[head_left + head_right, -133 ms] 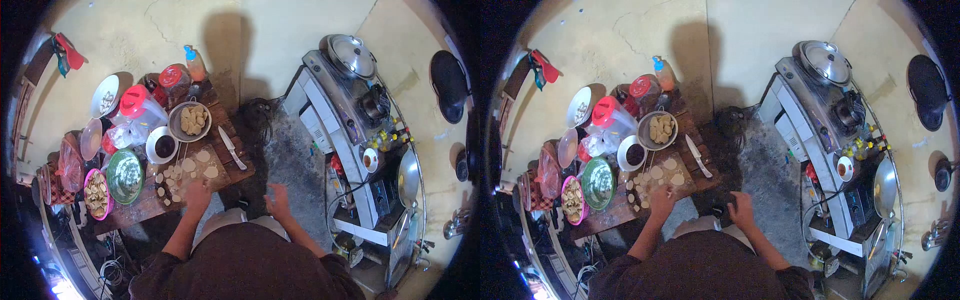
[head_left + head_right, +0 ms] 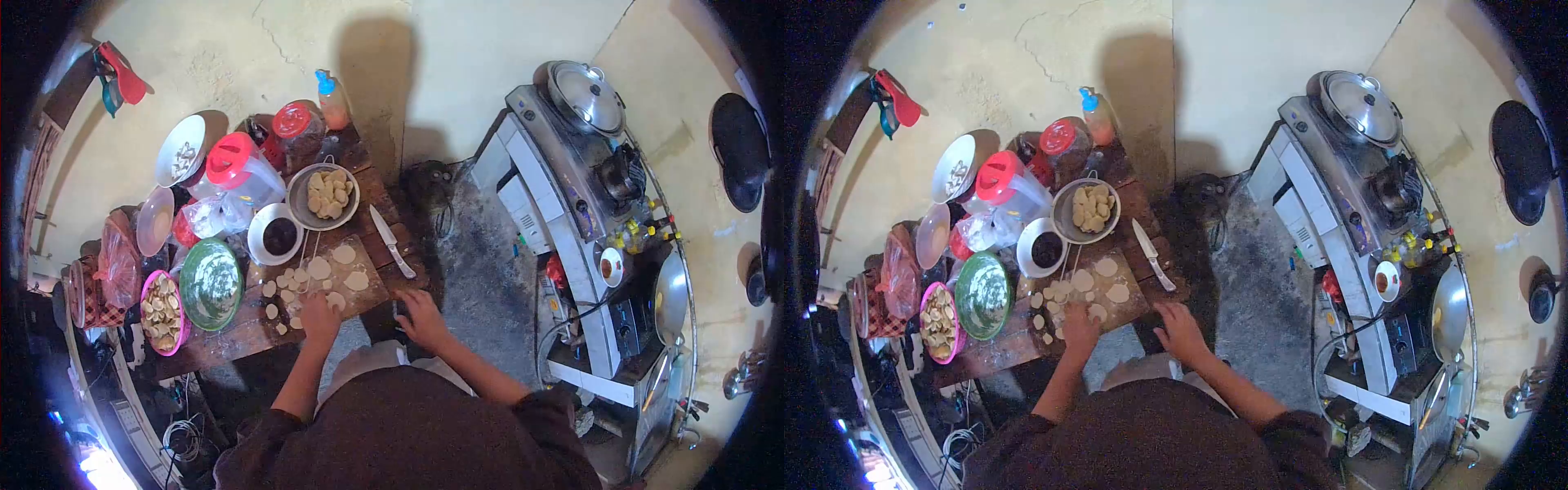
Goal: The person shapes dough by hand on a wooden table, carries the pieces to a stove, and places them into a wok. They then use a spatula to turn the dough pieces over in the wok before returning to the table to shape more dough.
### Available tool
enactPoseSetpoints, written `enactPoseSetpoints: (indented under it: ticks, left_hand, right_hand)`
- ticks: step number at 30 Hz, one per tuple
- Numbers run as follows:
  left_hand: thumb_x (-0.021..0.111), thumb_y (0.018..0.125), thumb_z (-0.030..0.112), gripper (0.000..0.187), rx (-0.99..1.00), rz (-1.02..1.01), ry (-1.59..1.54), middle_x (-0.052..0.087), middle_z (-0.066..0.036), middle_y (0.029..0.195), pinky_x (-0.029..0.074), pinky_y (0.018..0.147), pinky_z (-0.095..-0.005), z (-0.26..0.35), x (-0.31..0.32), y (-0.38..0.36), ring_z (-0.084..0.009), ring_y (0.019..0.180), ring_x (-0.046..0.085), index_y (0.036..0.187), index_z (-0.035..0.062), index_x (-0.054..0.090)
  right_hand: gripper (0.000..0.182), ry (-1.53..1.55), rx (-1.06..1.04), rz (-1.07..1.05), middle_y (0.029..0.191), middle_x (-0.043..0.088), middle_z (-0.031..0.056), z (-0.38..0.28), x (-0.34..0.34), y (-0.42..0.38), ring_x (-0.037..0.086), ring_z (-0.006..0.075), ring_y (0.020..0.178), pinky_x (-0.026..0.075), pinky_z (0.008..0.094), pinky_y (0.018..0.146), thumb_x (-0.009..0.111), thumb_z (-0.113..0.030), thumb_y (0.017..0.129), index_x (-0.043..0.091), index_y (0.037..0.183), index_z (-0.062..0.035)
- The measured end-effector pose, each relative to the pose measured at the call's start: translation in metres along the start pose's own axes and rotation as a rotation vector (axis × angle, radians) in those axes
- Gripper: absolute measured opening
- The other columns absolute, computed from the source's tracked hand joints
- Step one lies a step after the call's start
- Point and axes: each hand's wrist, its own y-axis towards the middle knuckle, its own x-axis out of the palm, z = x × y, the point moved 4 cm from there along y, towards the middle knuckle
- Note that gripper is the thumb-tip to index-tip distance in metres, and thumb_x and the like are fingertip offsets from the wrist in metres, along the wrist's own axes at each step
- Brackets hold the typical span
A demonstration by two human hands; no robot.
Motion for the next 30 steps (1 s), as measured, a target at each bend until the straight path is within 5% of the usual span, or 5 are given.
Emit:
enactPoseSetpoints:
  ticks: [4, 8, 11, 16, 30]
  left_hand:
    - [0.069, 0.069, 0.014, 0.034, 0.079, 0.156, -0.005, 0.053, -0.019, 0.097, 0.043, 0.078, -0.0454, 0.006, -0.004, -0.007, -0.0372, 0.092, 0.053, 0.097, -0.0010, 0.055]
    - [0.070, 0.069, 0.016, 0.037, 0.116, 0.185, -0.090, 0.053, -0.019, 0.100, 0.043, 0.081, -0.0440, -0.010, 0.003, -0.011, -0.0368, 0.094, 0.052, 0.099, -0.0017, 0.055]
    - [0.070, 0.069, 0.015, 0.039, 0.147, 0.162, -0.179, 0.052, -0.019, 0.103, 0.042, 0.083, -0.0426, -0.019, 0.013, -0.012, -0.0363, 0.098, 0.051, 0.101, -0.0016, 0.055]
    - [0.069, 0.069, 0.012, 0.036, 0.097, 0.159, -0.174, 0.052, -0.017, 0.103, 0.041, 0.083, -0.0424, -0.017, 0.011, -0.010, -0.0359, 0.096, 0.051, 0.100, -0.0003, 0.056]
    - [0.061, 0.072, 0.007, 0.016, -0.034, 0.069, -0.265, 0.055, -0.018, 0.087, 0.042, 0.076, -0.0446, -0.020, 0.026, 0.001, -0.0363, 0.088, 0.053, 0.086, 0.0003, 0.056]
  right_hand:
    - [0.050, -0.284, -0.233, -0.188, 0.125, 0.047, 0.0161, -0.016, 0.039, 0.052, 0.042, 0.0298, 0.117, 0.037, 0.0411, 0.091, 0.058, -0.019, 0.079, 0.046, 0.125, -0.0018]
    - [0.051, -0.540, -0.304, -0.143, 0.129, 0.044, 0.0152, -0.011, 0.074, 0.076, 0.041, 0.0281, 0.120, 0.039, 0.0409, 0.089, 0.057, -0.023, 0.079, 0.047, 0.124, -0.0020]
    - [0.049, -0.602, -0.263, -0.128, 0.129, 0.044, 0.0148, -0.008, 0.087, 0.081, 0.040, 0.0282, 0.120, 0.039, 0.0437, 0.089, 0.057, -0.024, 0.078, 0.049, 0.121, -0.0023]
    - [0.040, -0.277, 0.019, -0.060, 0.118, 0.047, 0.0151, -0.019, 0.071, 0.089, 0.039, 0.0347, 0.118, 0.041, 0.0448, 0.089, 0.063, -0.021, 0.074, 0.056, 0.109, -0.0013]
    - [0.029, -0.404, 0.117, -0.275, 0.098, 0.058, 0.0127, -0.009, 0.077, 0.119, 0.053, 0.0299, 0.095, 0.047, 0.0440, 0.075, 0.067, -0.022, 0.071, 0.062, 0.091, -0.0030]
